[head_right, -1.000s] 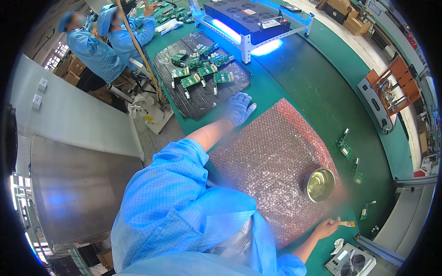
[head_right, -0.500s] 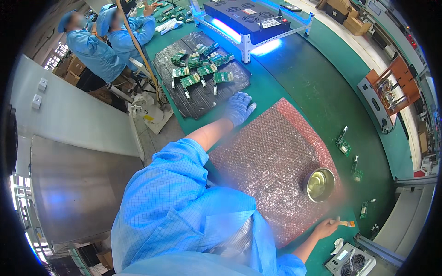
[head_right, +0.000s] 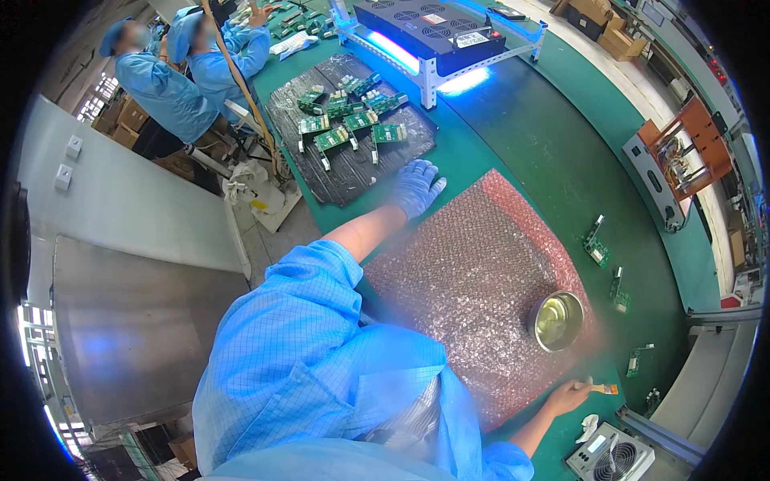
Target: Applying a liquid coating to printed circuit boards using a brush.
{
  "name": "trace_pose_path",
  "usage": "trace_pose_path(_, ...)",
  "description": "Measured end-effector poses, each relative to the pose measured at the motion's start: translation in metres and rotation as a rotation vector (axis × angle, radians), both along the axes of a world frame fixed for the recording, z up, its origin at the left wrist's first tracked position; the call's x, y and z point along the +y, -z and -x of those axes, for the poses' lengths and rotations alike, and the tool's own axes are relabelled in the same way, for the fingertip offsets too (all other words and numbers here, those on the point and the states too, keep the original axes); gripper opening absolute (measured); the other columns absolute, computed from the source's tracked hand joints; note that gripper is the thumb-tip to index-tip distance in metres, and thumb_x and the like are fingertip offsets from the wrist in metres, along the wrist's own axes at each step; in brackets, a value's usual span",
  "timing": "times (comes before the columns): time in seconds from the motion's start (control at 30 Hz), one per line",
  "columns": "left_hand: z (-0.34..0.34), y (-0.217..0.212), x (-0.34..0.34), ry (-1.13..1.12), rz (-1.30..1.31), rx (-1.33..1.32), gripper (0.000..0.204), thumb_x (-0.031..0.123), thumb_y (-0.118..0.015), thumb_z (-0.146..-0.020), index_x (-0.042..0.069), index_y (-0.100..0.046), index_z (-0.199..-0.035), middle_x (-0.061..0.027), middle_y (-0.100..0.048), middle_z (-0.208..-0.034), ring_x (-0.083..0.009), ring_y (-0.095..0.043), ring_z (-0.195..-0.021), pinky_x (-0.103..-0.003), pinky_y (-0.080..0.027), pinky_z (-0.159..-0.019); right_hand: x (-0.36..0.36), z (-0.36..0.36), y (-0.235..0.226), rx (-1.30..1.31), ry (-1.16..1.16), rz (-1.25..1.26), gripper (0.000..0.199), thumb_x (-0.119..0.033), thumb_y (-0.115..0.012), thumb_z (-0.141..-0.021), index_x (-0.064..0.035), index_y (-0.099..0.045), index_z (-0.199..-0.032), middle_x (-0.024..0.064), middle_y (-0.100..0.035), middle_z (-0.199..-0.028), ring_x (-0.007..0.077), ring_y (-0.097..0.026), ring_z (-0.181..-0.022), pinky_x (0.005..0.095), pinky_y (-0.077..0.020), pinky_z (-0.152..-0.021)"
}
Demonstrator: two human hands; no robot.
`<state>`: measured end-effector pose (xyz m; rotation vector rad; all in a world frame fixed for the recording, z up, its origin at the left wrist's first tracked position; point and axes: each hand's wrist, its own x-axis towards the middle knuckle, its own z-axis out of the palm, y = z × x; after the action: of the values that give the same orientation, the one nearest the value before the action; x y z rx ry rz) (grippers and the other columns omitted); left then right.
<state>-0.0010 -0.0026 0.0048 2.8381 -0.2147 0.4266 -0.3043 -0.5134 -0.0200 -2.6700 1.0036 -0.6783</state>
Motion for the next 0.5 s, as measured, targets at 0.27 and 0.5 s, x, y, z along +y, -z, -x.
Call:
trace_pose_path(0.27,0.0019,-0.0056,-0.0007,0.001,-0.006,0.042,0.043,0.040,-0.046,-0.089,0.006,-0.052,-0.114,-0.0127,-0.049,-0.122,-0.0268,-0.042,-0.118,-0.040,-0.031,-0.100,0.0017,0.0005,-0.0027,0.001,0.002,-0.012,0.034,-0.011,-0.045,-0.083,-0.0025,-0.051,-0.115,0.0182,-0.056,-0.109,0.0352,-0.053,-0.096,0.0424,-0.0416,-0.081)
trace_pose_path(0.5,0.0013,-0.0044,-0.0003,-0.003,-0.013,0.040,0.043,0.040,-0.046,-0.089,0.006,-0.053,-0.114,-0.0122,-0.050,-0.121,-0.0264,-0.042,-0.118,-0.040,-0.031,-0.100,0.0021,-0.0002,-0.0026,-0.007,0.002,-0.013,0.035,-0.010,-0.046,-0.083,-0.0027,-0.051,-0.116,0.0185,-0.056,-0.109,0.0352,-0.053,-0.095,0.0424,-0.0417,-0.080)
